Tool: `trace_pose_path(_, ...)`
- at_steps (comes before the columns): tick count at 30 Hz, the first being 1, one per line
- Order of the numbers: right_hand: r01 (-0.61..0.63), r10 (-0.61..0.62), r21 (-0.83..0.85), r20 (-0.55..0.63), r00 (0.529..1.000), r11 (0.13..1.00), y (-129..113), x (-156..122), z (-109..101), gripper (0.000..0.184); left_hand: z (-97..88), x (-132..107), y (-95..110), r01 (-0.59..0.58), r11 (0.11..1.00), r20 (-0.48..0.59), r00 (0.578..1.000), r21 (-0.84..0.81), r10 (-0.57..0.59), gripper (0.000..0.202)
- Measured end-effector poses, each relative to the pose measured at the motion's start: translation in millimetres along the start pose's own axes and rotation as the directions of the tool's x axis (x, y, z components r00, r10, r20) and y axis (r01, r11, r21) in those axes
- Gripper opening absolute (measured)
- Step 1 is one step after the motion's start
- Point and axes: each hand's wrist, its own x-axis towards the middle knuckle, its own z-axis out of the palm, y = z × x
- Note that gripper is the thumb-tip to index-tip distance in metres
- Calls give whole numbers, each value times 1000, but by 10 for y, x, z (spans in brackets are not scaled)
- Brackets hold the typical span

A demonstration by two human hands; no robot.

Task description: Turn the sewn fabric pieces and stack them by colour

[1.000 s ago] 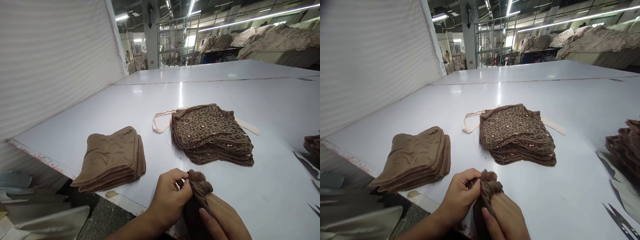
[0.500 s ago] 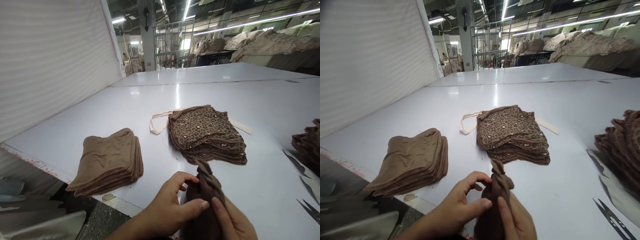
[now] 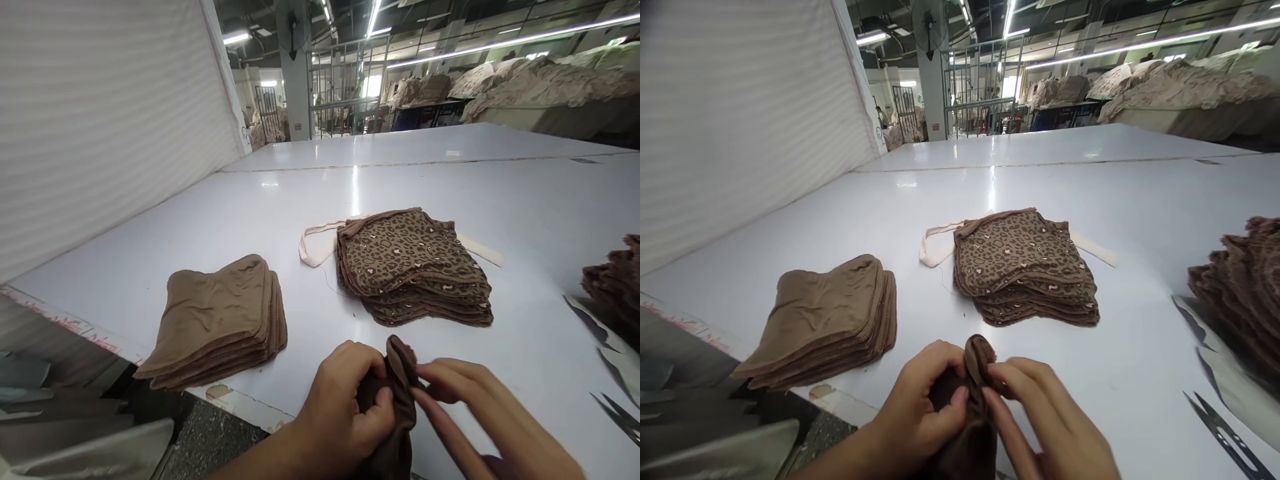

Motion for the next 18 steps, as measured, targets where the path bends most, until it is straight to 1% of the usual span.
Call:
trace_pose_path(1, 41, -41, 4, 29, 999, 999, -2, 21, 24, 18, -4, 1, 12, -36, 999, 0, 999, 30, 36, 10)
trace_pose_path(3, 57, -58, 19, 77, 995, 998, -16, 50, 67, 22, -26, 13, 29, -102, 992, 13, 995, 76, 102, 10)
trace_pose_path(5, 20, -24, 36, 110, 994, 999, -37, 57, 94, 20, -65, 32, 39, -153, 984, 54, 987, 92, 149, 12)
trace_pose_path(6, -9, 5, 35, 115, 993, 999, -48, 53, 100, 18, -86, 42, 44, -176, 980, 93, 981, 88, 168, 13)
trace_pose_path(8, -64, 63, 13, 80, 995, 998, -65, 36, 103, 14, -120, 58, 53, -218, 973, 164, 965, 77, 203, 13)
trace_pose_path(9, -73, 73, -6, 41, 996, 997, -67, 25, 101, 12, -130, 63, 58, -235, 969, 183, 959, 79, 218, 14)
trace_pose_path(11, -33, 33, -49, -4, 999, 998, -55, 1, 96, 12, -133, 66, 68, -276, 956, 184, 949, 97, 255, 14)
trace_pose_path(13, 53, -52, -61, 18, 998, 997, -25, -20, 92, 17, -122, 62, 76, -320, 937, 155, 942, 140, 298, 13)
trace_pose_path(15, 109, -107, -43, 61, 992, 993, 9, -36, 95, 26, -112, 56, 80, -358, 915, 144, 931, 187, 335, 13)
trace_pose_path(16, 106, -104, -23, 78, 991, 994, 20, -41, 101, 29, -110, 54, 79, -377, 902, 146, 924, 210, 352, 13)
trace_pose_path(18, 43, -44, 22, 68, 997, 999, 23, -45, 121, 28, -116, 50, 74, -416, 873, 151, 909, 254, 389, 14)
